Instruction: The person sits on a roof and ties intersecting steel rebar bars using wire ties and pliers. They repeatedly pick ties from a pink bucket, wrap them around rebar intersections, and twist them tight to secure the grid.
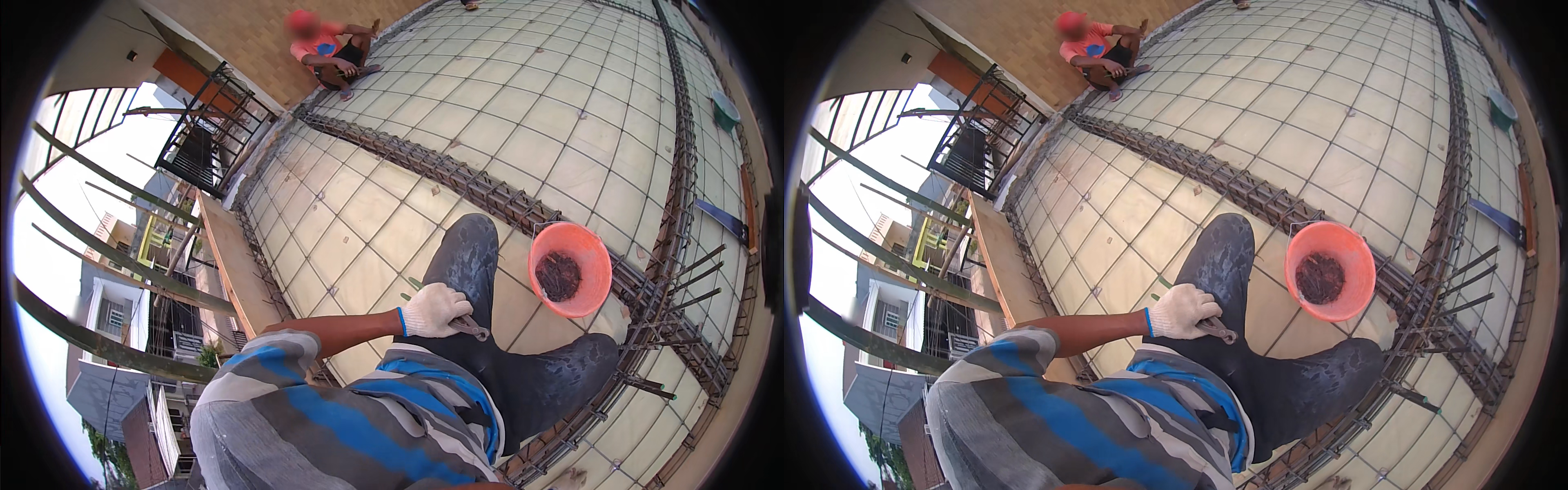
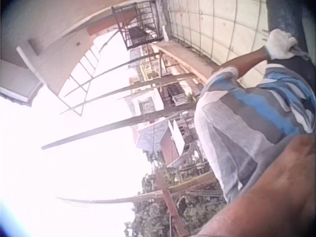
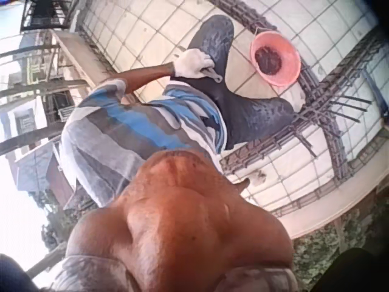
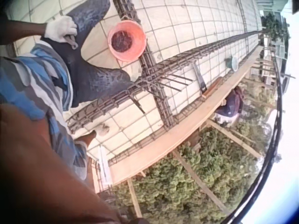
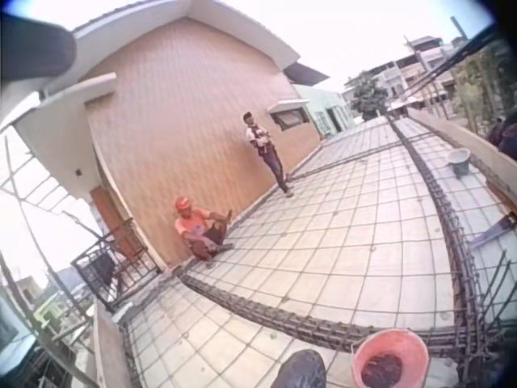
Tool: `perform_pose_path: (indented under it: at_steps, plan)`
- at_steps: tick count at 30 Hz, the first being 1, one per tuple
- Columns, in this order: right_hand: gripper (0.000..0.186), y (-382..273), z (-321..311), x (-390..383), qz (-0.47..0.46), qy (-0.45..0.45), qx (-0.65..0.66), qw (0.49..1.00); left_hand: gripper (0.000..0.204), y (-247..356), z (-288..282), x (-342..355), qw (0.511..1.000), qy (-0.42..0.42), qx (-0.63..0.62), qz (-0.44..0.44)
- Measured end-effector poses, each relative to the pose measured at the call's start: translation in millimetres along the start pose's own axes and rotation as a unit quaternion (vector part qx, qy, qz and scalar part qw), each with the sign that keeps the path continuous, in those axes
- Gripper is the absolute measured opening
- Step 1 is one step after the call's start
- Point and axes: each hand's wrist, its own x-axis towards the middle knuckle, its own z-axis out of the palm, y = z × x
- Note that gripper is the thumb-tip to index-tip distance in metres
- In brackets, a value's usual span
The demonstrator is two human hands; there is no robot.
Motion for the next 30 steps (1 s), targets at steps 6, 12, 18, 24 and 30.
perform_pose_path:
  at_steps: [6, 12, 18, 24, 30]
  plan:
    - [0.060, 59, 17, 21, -0.110, 0.145, -0.092, 0.979, 0.029, 0, -5, 0, 1.000, 0.016, 0.017, 0.004]
    - [0.061, 9, -2, 7, 0.038, -0.043, -0.044, 0.997, 0.031, -2, -6, 1, 1.000, 0.024, 0.012, 0.005]
    - [0.053, -1, -15, 8, 0.074, -0.082, -0.035, 0.993, 0.031, -5, -1, -1, 1.000, 0.029, -0.001, 0.012]
    - [0.045, -7, -8, 13, 0.091, -0.110, -0.013, 0.990, 0.029, -5, -10, 5, 1.000, -0.006, 0.007, 0.011]
    - [0.036, 11, -2, 38, 0.072, -0.107, -0.014, 0.992, 0.031, -4, 2, -2, 1.000, 0.007, 0.001, -0.007]
